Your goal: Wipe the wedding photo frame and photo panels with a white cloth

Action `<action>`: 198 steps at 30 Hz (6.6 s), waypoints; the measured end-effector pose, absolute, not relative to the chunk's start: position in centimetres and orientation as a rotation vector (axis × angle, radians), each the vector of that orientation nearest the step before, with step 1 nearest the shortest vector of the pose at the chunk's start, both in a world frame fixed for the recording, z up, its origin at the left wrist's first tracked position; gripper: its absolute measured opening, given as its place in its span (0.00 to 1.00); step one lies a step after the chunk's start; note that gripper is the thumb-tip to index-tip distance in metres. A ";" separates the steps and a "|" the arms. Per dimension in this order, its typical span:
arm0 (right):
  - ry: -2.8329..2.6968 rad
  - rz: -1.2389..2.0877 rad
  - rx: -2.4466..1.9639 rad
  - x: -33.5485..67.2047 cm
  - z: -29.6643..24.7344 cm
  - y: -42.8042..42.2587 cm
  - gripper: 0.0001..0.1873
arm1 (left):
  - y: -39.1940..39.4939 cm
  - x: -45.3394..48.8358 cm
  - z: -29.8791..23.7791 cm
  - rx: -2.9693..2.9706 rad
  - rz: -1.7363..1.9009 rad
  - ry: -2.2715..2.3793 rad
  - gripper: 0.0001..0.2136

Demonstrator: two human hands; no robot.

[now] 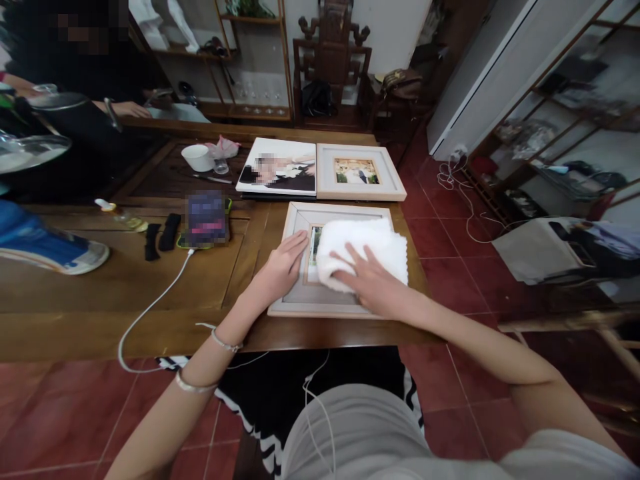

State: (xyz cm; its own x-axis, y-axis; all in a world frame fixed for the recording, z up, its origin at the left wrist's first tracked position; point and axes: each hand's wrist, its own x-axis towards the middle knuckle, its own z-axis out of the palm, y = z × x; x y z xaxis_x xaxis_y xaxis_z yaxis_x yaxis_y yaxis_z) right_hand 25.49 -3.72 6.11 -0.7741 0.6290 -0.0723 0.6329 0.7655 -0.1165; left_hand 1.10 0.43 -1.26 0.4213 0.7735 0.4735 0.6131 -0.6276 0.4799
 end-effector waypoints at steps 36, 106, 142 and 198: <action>2.806 -0.180 0.927 28.3 8.6 -4.9 0.33 | -0.7 1.5 -0.4 2.349 0.968 1.284 0.22; 2.854 0.276 1.458 29.0 5.1 4.5 0.32 | -0.3 2.0 -0.3 2.362 1.029 1.363 0.18; 2.861 0.160 1.222 28.4 6.0 1.3 0.35 | 0.4 1.4 -0.6 2.403 0.904 1.323 0.19; 2.995 -0.124 1.191 21.5 6.1 4.8 0.33 | -0.5 1.2 -0.1 2.238 1.047 1.217 0.30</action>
State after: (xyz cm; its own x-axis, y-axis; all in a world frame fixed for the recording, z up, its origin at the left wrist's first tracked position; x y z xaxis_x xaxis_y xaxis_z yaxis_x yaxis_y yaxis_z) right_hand 21.46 4.76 6.13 -0.7244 0.6876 0.0495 0.6811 0.7250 -0.1023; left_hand 1.21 -0.49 -0.07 0.3456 0.8352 0.4278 0.5480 -0.5497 0.6305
